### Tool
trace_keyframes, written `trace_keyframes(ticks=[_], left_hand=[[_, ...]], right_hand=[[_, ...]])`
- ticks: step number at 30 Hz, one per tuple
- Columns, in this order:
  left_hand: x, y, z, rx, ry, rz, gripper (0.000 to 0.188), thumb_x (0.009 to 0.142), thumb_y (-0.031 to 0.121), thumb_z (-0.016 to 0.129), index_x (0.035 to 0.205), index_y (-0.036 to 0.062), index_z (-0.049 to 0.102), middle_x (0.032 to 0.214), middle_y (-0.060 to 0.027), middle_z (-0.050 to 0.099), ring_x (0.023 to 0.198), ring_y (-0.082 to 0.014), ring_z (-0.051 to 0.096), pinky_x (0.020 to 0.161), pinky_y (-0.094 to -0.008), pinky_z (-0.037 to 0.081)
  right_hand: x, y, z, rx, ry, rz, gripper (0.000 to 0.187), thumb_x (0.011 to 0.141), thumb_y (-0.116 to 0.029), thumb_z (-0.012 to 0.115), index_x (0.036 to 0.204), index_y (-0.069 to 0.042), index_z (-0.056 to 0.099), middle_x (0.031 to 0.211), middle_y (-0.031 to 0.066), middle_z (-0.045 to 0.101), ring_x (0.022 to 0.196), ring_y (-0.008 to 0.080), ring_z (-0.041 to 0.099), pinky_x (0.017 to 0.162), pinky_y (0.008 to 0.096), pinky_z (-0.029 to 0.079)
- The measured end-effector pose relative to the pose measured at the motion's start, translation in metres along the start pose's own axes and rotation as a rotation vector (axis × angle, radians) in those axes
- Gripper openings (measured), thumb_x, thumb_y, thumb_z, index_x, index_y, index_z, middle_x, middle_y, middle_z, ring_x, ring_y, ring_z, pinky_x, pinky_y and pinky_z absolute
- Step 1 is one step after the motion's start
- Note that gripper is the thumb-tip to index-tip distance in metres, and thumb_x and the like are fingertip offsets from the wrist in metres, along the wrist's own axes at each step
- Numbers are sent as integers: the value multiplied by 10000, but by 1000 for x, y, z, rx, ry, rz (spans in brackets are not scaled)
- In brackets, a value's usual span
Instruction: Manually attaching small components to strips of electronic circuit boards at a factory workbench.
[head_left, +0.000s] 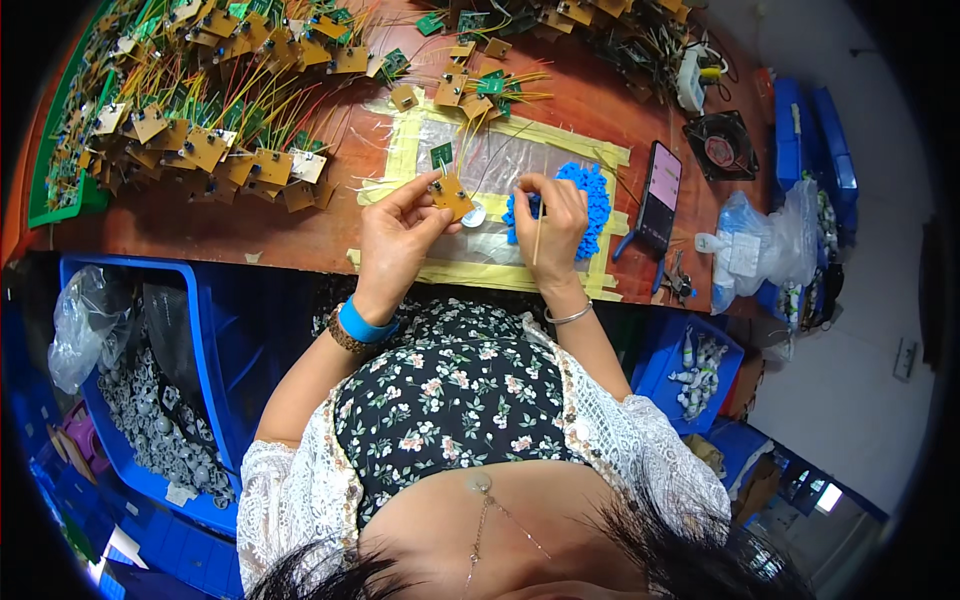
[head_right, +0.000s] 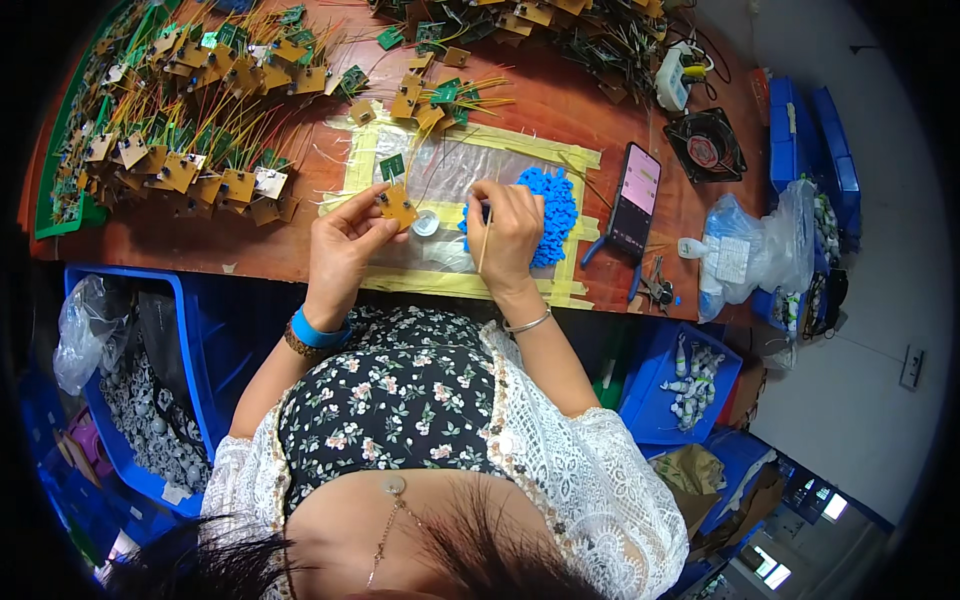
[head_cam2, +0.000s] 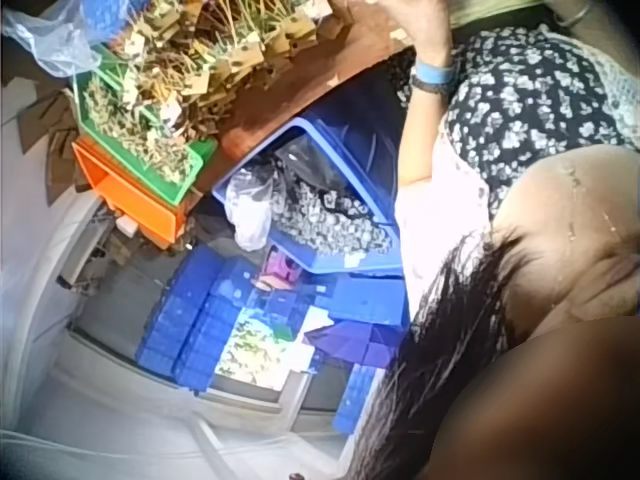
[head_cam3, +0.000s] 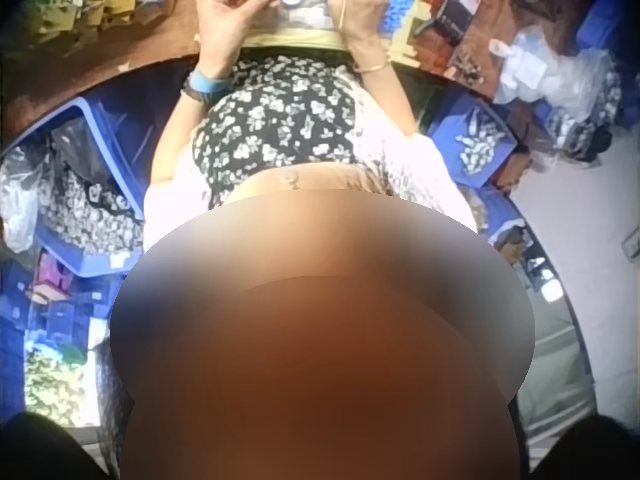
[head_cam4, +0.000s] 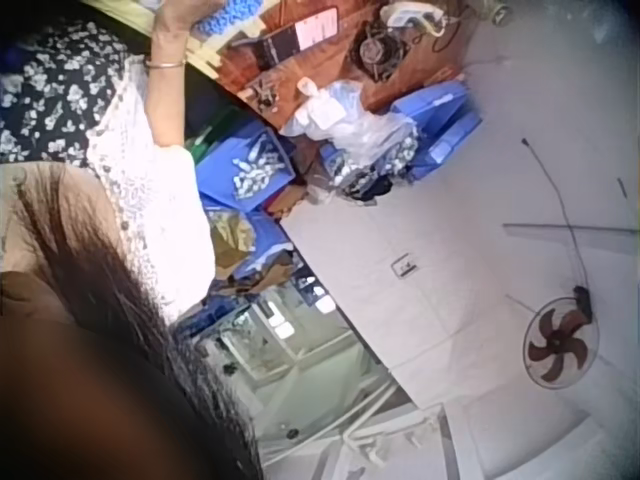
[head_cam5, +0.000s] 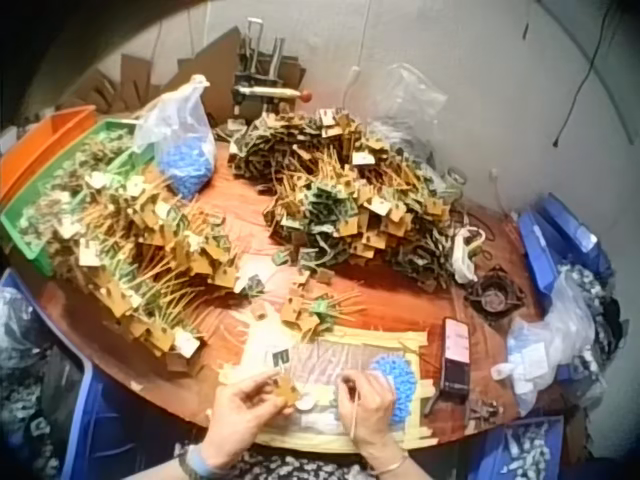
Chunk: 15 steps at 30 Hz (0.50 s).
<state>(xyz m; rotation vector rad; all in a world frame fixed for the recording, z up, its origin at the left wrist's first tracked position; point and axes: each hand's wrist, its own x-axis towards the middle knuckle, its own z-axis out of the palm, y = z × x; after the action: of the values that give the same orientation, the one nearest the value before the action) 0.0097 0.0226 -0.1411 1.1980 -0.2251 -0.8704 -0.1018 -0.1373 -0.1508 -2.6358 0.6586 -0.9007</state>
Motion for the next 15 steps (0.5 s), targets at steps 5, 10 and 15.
trace_keyframes(ticks=[5, 10, 15], left_hand=[[1, -6, 3, 11, -14, 26, 382, 892, -41, 586, 1271, -71, 545, 940, -74, 651, 813, -125, 653, 754, -245, 564], [-1, -9, 9, 118, -21, 102, 368, 878, -14, 598, 1243, -61, 584, 895, -37, 653, 783, -71, 625, 707, -208, 524], [-1, -14, 7, 169, -6, 157, 358, 881, -12, 604, 1235, -61, 590, 885, -26, 648, 780, -66, 620, 702, -203, 519]], right_hand=[[11, -31, -16, 233, 174, -89, 200, 692, 11, 749, 838, -80, 648, 791, 42, 651, 733, 239, 579, 701, 342, 413], [16, -54, -15, 181, -3, -290, 238, 664, 21, 735, 851, -77, 627, 807, 44, 653, 793, 235, 594, 717, 353, 410], [11, -56, -10, 123, 11, -335, 244, 658, 7, 730, 872, -67, 640, 790, 58, 648, 806, 244, 601, 731, 371, 411]])
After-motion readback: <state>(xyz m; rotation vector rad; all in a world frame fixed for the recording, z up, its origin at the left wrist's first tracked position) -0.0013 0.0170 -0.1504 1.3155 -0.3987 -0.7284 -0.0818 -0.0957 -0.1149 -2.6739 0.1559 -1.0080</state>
